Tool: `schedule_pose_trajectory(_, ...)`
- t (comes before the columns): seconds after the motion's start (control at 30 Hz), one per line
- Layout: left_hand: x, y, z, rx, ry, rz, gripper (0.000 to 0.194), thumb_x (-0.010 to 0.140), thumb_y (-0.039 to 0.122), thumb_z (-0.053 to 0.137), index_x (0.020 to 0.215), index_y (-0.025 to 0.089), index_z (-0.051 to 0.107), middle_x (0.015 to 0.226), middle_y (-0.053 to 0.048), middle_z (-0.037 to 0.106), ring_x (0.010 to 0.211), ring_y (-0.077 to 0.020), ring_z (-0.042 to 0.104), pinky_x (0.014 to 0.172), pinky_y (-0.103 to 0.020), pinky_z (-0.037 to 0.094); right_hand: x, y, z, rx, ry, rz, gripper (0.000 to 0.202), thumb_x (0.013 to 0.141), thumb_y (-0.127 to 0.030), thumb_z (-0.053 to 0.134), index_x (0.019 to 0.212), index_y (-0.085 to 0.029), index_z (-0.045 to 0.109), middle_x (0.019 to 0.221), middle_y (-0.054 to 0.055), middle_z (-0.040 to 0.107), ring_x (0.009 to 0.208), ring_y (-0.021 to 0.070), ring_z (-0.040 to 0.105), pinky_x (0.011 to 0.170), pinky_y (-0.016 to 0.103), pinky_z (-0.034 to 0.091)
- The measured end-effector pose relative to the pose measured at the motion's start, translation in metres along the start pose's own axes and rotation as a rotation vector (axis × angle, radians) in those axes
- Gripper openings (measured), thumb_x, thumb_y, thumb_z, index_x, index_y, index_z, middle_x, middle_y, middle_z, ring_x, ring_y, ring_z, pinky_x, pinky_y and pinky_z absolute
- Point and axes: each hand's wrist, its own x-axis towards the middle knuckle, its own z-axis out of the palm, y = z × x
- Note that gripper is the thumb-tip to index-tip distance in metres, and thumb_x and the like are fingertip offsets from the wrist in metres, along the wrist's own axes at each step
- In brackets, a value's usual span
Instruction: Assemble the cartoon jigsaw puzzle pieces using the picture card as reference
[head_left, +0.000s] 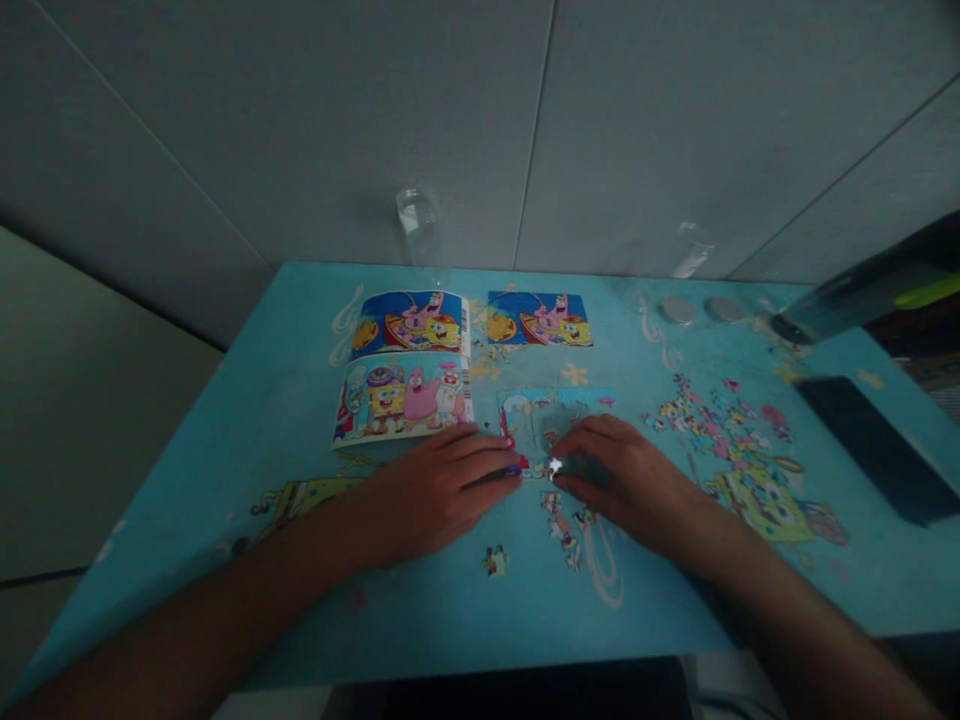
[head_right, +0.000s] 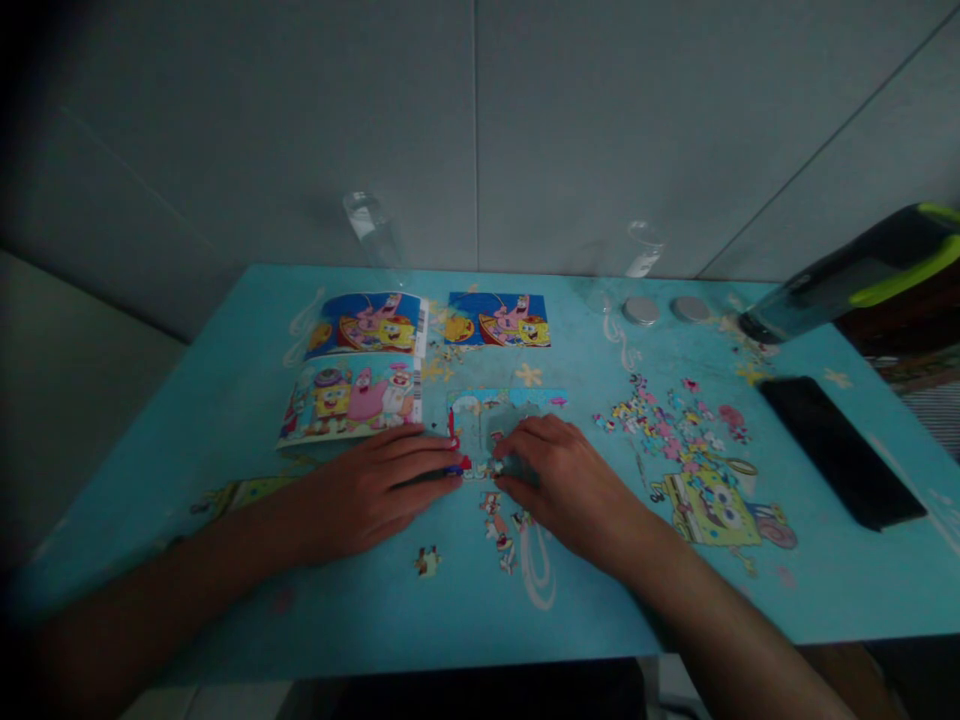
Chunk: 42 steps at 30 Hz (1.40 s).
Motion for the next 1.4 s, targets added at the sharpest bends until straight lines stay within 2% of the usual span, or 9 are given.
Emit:
schedule_pose_trajectory(0.53, 0.001, 0.001, -0.001, 0.008, -0.009, -0.007, 0.042, 0.100, 0.015, 0.052, 0.141, 0.019, 0.055, 0.143, -0.008, 0.059, 0.135, -0.0265, 0.051, 0.118, -0.053, 0.039, 0.000, 0.000, 0.001, -0.028, -0.003, -0.032, 0.024, 0.094, -0.029, 0.069, 0.117, -0.023, 0.070, 0.111, 0.008, 0.068, 0.104, 0.0243, 0.063, 0.096, 0.045, 0.051)
schedule_pose_trajectory(0.77, 0.002, 0.000, -0.002, -0.003, 0.010, -0.001, 0.041, 0.100, 0.015, 0.051, 0.141, 0.018, 0.056, 0.141, -0.009, 0.060, 0.135, -0.0264, 0.051, 0.117, -0.051, 0.040, 0.002, -0.006, -0.001, 0.005, -0.028, -0.071, 0.013, 0.097, -0.026, 0.065, 0.105, -0.024, 0.075, 0.104, 0.007, 0.069, 0.099, 0.0222, 0.065, 0.091, 0.041, 0.052)
schedule_pose_trajectory(0.87, 0.001, 0.001, -0.002, -0.013, 0.019, -0.005, 0.042, 0.099, 0.014, 0.053, 0.140, 0.018, 0.056, 0.140, -0.010, 0.061, 0.135, -0.0259, 0.052, 0.118, -0.051, 0.040, 0.001, -0.010, -0.011, 0.089, 0.029, -0.063, 0.015, 0.100, -0.027, 0.061, 0.105, -0.024, 0.074, 0.103, 0.007, 0.071, 0.097, 0.0208, 0.066, 0.091, 0.039, 0.053)
schedule_pose_trajectory(0.93, 0.001, 0.001, -0.003, -0.022, 0.023, -0.006, 0.043, 0.098, 0.014, 0.054, 0.141, 0.019, 0.055, 0.140, -0.010, 0.061, 0.135, -0.0256, 0.052, 0.118, -0.051, 0.040, -0.001, -0.009, -0.019, 0.118, 0.115, -0.022, 0.016, 0.101, -0.027, 0.058, 0.106, -0.023, 0.073, 0.103, 0.007, 0.072, 0.097, 0.0208, 0.066, 0.090, 0.039, 0.054)
schedule_pose_trajectory(1.07, 0.001, 0.000, -0.004, -0.024, 0.021, 0.005, 0.043, 0.099, 0.015, 0.053, 0.141, 0.019, 0.055, 0.141, -0.010, 0.061, 0.135, -0.0260, 0.053, 0.118, -0.052, 0.040, -0.003, -0.002, -0.030, 0.017, 0.236, 0.057, 0.016, 0.101, -0.028, 0.058, 0.106, -0.024, 0.072, 0.103, 0.006, 0.073, 0.099, 0.0221, 0.066, 0.090, 0.040, 0.055)
schedule_pose_trajectory(1.4, 0.001, 0.001, -0.004, -0.016, 0.004, -0.003, 0.043, 0.098, 0.013, 0.053, 0.141, 0.019, 0.055, 0.141, -0.010, 0.061, 0.137, -0.0256, 0.051, 0.119, -0.052, 0.039, -0.002, 0.000, -0.023, -0.072, 0.264, 0.079, 0.024, 0.102, -0.030, 0.054, 0.119, -0.023, 0.069, 0.104, 0.008, 0.073, 0.096, 0.0236, 0.068, 0.089, 0.044, 0.057)
